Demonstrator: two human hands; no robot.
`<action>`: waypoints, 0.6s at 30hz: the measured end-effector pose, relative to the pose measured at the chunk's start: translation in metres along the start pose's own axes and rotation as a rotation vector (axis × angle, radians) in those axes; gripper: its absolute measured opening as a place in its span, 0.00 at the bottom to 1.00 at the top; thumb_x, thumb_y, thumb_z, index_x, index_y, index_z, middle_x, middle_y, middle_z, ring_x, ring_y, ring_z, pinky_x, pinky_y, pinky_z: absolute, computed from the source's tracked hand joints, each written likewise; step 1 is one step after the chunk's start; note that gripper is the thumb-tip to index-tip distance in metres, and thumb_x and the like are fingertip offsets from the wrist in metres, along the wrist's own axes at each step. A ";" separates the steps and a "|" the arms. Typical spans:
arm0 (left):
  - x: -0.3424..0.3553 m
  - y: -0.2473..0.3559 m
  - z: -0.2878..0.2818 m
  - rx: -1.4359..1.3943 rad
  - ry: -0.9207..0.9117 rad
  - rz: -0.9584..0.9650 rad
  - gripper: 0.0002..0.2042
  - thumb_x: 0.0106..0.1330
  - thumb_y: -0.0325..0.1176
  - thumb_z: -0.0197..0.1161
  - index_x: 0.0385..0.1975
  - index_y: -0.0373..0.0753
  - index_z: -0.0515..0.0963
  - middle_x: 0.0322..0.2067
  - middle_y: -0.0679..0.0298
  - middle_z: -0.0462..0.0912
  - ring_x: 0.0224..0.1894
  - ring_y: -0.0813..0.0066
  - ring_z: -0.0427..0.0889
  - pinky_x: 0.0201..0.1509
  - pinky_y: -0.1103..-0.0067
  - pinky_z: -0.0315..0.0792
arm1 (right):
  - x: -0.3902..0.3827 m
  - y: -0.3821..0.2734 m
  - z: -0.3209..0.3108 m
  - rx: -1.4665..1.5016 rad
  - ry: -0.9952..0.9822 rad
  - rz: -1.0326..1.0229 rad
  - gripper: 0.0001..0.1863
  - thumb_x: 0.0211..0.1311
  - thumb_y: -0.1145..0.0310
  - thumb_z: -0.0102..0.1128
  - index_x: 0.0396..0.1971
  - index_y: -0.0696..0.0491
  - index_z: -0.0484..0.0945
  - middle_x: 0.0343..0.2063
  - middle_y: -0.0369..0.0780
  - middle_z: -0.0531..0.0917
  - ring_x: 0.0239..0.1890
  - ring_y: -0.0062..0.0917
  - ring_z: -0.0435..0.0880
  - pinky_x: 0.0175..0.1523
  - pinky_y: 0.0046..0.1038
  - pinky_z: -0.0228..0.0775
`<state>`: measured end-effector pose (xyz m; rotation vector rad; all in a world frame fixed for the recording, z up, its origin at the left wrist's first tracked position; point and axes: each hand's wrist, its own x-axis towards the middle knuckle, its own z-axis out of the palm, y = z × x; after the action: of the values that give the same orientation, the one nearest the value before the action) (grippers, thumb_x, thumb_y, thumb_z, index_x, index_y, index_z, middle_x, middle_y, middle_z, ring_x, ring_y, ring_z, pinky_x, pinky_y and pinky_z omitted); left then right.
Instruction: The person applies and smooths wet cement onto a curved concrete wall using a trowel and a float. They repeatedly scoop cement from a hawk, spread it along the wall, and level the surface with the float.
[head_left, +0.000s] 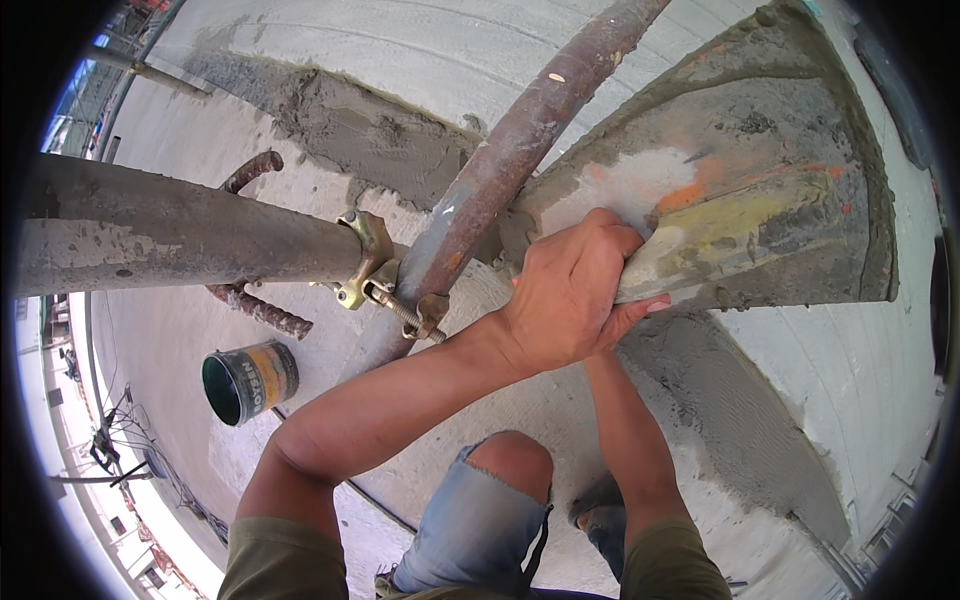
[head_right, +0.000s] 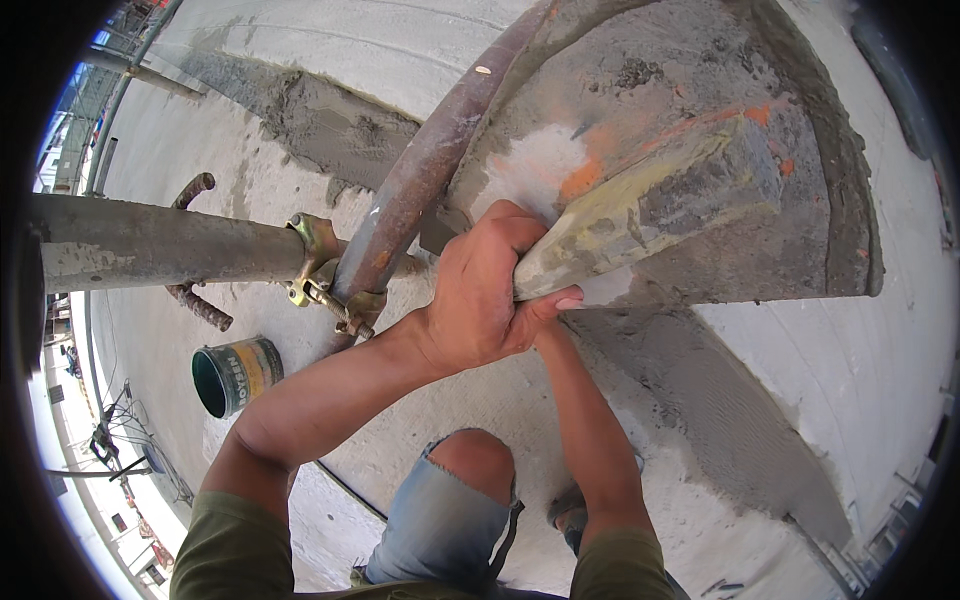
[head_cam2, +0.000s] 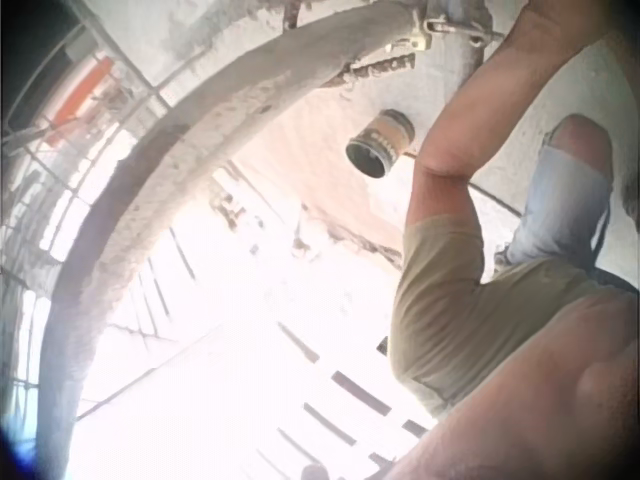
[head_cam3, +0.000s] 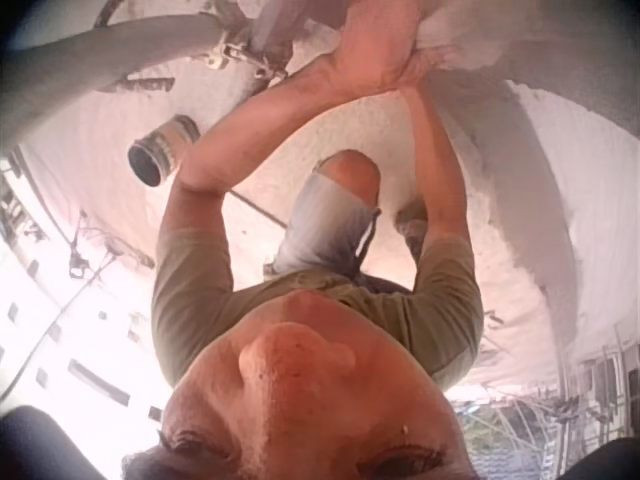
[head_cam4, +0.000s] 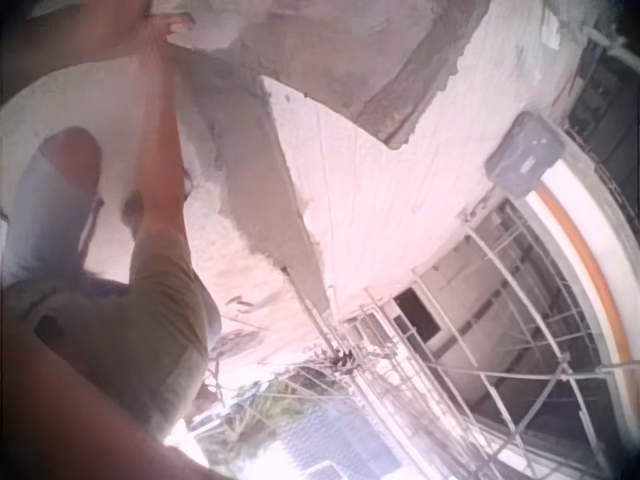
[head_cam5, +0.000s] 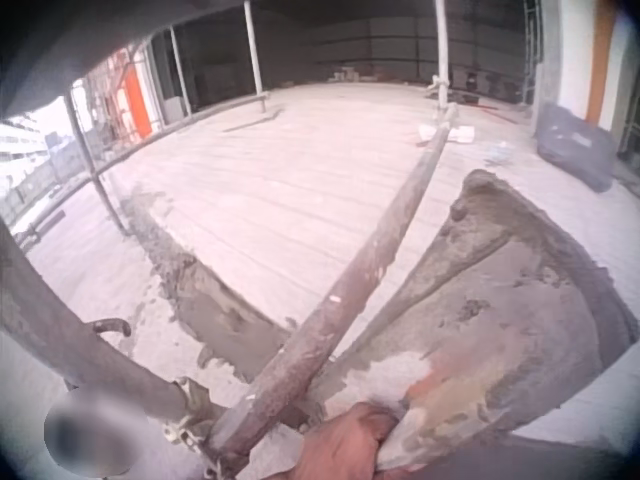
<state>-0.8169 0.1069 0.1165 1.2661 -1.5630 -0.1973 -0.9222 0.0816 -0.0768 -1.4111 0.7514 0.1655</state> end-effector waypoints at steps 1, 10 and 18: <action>0.000 -0.001 0.000 -0.028 0.011 -0.006 0.22 0.54 0.39 0.66 0.39 0.32 0.64 0.30 0.53 0.68 0.28 0.55 0.73 0.30 0.68 0.69 | 0.011 -0.003 0.002 0.032 -0.010 -0.002 0.10 0.64 0.61 0.52 0.35 0.52 0.70 0.20 0.34 0.71 0.17 0.16 0.68 0.20 0.19 0.62; 0.001 -0.004 0.001 -0.080 0.014 -0.116 0.25 0.55 0.44 0.67 0.39 0.33 0.63 0.29 0.57 0.70 0.28 0.63 0.71 0.31 0.73 0.66 | 0.109 -0.015 0.034 0.721 -0.146 -0.019 0.10 0.64 0.60 0.51 0.37 0.52 0.69 0.20 0.34 0.72 0.18 0.16 0.69 0.21 0.19 0.62; 0.005 -0.002 -0.002 -0.158 0.102 -0.104 0.24 0.54 0.42 0.67 0.39 0.32 0.63 0.30 0.54 0.68 0.28 0.59 0.71 0.31 0.72 0.67 | 0.198 -0.042 0.073 1.073 -0.338 -0.064 0.11 0.64 0.60 0.51 0.39 0.52 0.68 0.21 0.34 0.73 0.18 0.17 0.70 0.21 0.18 0.62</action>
<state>-0.8131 0.1029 0.1188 1.2148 -1.3693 -0.3117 -0.7213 0.0776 -0.1552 -0.3635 0.3883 -0.0577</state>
